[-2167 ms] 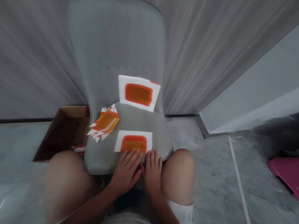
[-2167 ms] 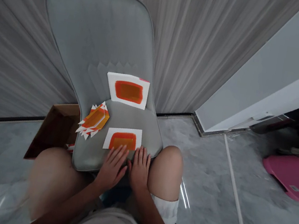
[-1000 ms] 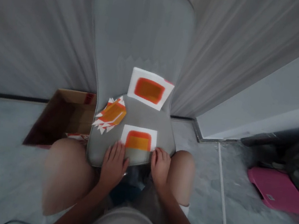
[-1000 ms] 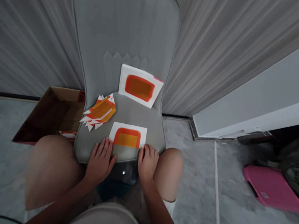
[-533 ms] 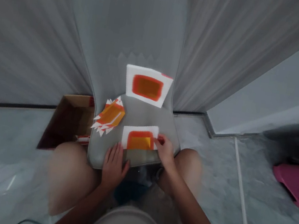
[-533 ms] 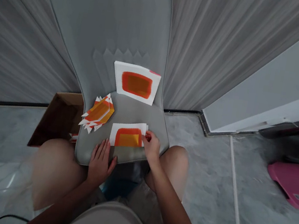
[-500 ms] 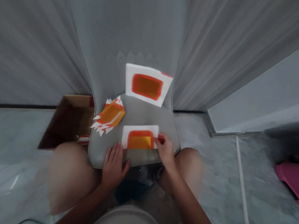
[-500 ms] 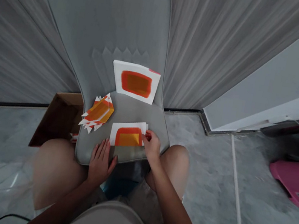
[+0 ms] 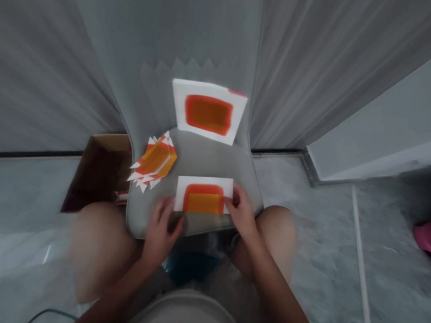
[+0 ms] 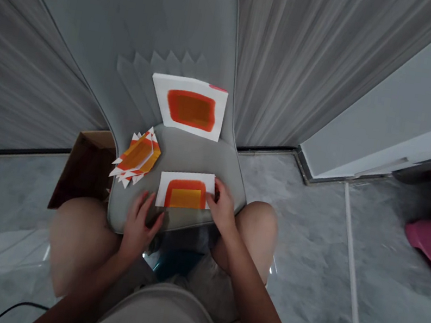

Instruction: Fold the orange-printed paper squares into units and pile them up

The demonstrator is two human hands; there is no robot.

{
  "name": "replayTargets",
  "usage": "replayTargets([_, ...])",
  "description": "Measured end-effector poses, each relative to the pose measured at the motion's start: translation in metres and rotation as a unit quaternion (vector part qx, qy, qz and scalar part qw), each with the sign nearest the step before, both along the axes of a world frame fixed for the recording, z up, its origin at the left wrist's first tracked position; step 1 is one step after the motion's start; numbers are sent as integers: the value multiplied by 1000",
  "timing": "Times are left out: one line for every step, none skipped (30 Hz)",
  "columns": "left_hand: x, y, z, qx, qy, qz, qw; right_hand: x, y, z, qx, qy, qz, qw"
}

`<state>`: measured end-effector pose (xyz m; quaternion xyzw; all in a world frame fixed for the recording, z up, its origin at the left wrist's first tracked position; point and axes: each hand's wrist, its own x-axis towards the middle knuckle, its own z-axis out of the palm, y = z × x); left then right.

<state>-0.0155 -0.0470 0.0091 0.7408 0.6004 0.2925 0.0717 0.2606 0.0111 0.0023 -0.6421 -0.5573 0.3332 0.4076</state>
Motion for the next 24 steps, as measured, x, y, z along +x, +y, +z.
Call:
replayTargets([-2,5,1,8,18,-29,999,-2,-2,-1,14,-43,-3,999])
replayTargets([-5,9,2,13,36,-62,997,-4,-4,-2,28,-87,-3,996])
replayTargets([-6,14,2,13,52,-96,994,-6,-7,-2,41,-131,0,991])
replayTargets([-8,17,2,9,67,-127,990,-8,-10,-1,51,-171,9,984])
replayTargets([-8,20,1,4,80,-150,985,-9,-13,1,59,-206,28,976])
replayTargets([-9,21,1,0,90,-164,982,-9,-17,3,65,-237,54,968])
replayTargets([-9,21,1,-2,98,-169,981,-9,-22,5,69,-263,88,958])
replayTargets([-10,20,0,-2,103,-168,980,-8,-26,8,71,-284,128,947])
replayTargets([-11,17,0,-2,106,-164,981,-6,-31,10,72,-300,167,936])
replayTargets([-13,14,0,-1,107,-160,981,-4,-36,13,70,-312,200,926])
replayTargets([-17,9,0,-1,108,-162,981,-1,-41,16,68,-319,224,918])
replayTargets([-21,4,1,-2,111,-168,980,2,-46,18,66,-323,242,912])
replayTargets([-25,0,1,-4,115,-178,977,5,-50,20,66,-325,256,908])
replayTargets([-30,-5,1,-7,120,-190,974,7,-54,21,66,-327,266,904])
replayTargets([-34,-8,1,-8,125,-201,972,10,-57,22,68,-330,275,900])
replayTargets([-38,-11,1,-9,129,-208,969,11,-60,23,71,-333,284,897])
replayTargets([-41,-12,1,-8,132,-211,968,13,-62,24,74,-336,289,893])
replayTargets([-43,-13,1,-6,134,-212,968,13,-63,25,77,-339,292,891])
replayTargets([-45,-13,1,-3,135,-211,968,14,-64,25,81,-341,294,889])
replayTargets([-45,-12,1,1,135,-212,968,15,-64,26,86,-341,298,888])
replayTargets([-45,-12,1,6,135,-217,967,16,-64,28,93,-338,304,886])
replayTargets([-44,-11,1,12,135,-224,965,16,-63,30,100,-332,310,885])
replayTargets([-42,-11,1,16,134,-234,963,17,-63,32,107,-325,314,886])
replayTargets([-40,-10,1,19,132,-243,961,18,-62,35,114,-314,316,888])
